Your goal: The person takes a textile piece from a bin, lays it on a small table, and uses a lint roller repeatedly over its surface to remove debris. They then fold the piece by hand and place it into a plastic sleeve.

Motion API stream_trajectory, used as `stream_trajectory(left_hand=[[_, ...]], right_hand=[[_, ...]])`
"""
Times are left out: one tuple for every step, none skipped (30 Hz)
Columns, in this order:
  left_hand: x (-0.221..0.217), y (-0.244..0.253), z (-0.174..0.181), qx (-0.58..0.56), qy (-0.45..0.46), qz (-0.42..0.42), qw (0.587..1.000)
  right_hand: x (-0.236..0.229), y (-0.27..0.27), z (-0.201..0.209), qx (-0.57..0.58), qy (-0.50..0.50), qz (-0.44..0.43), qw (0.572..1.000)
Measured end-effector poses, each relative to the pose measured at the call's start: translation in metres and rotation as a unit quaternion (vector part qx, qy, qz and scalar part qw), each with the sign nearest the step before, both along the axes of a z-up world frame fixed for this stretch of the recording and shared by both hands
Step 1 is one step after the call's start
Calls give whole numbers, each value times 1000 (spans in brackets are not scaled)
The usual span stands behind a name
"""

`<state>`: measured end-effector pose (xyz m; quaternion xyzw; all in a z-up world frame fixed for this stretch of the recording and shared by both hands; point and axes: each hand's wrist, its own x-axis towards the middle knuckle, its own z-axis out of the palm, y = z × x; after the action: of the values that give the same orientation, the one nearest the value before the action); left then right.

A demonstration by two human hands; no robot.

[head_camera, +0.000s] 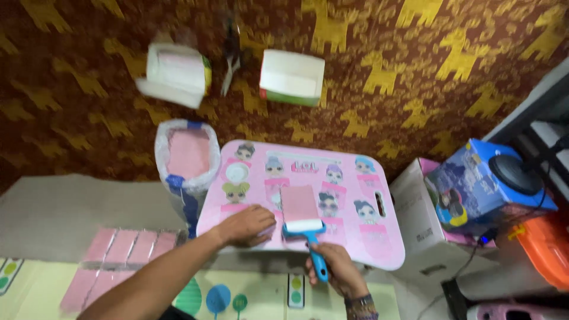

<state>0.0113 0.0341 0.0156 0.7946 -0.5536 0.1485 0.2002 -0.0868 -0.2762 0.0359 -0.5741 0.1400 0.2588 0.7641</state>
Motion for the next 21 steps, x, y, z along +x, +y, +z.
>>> stream_trajectory(left_hand=[[0,1,-4,2,-9,2,1000],[1,2,-8,4,-10,13,1000],[3,4,-12,7,-10,25,1000],[4,4,-15,8,-18,25,999],[5,5,-19,23,2,37,999],[6,5,-24,36,21,49,998],[6,5,-24,35,12,49,998],[6,4,-25,48,29,53,997],[5,5,-25,60,46,56,996],[5,5,-24,59,38,59,996],[4,5,-22,63,50,60,995],[3,5,-21,68,63,61,994],[3,5,-22,68,56,63,994],[4,6,-24,66,68,62,994],[4,6,-26,65,81,60,993],[6,6,-26,65,74,62,993],[8,7,-27,69,81,58,993],[8,7,-28,74,89,55,992],[10,7,-26,74,84,57,992],[11,7,-26,80,88,53,991],[12,6,-26,85,93,49,991]], right_hand=[[2,-2,-1,2,-9,2,1000],[5,-4,-1,27,-10,5,1000],[8,-6,-2,53,-11,9,998],[11,-10,-3,55,-19,10,998],[14,-14,-4,71,8,-7,997],[17,-20,-5,85,36,-24,995],[26,-29,-9,85,27,-23,996],[35,-38,-13,120,-11,-22,992],[45,-47,-17,155,-50,-21,987],[58,-48,-6,155,-57,-18,986],[71,-48,5,143,-88,-57,984],[83,-49,17,132,-118,-97,980],[90,-37,53,133,-124,-95,979],[96,-25,89,74,-188,-133,970],[101,-14,124,15,-252,-170,953],[106,-2,152,16,-258,-169,951],[112,10,180,-9,-289,-147,946],[115,22,207,-34,-318,-125,939],[123,32,220,-33,-323,-124,938],[130,41,232,-37,-342,-81,935],[137,51,243,-42,-361,-38,931]])
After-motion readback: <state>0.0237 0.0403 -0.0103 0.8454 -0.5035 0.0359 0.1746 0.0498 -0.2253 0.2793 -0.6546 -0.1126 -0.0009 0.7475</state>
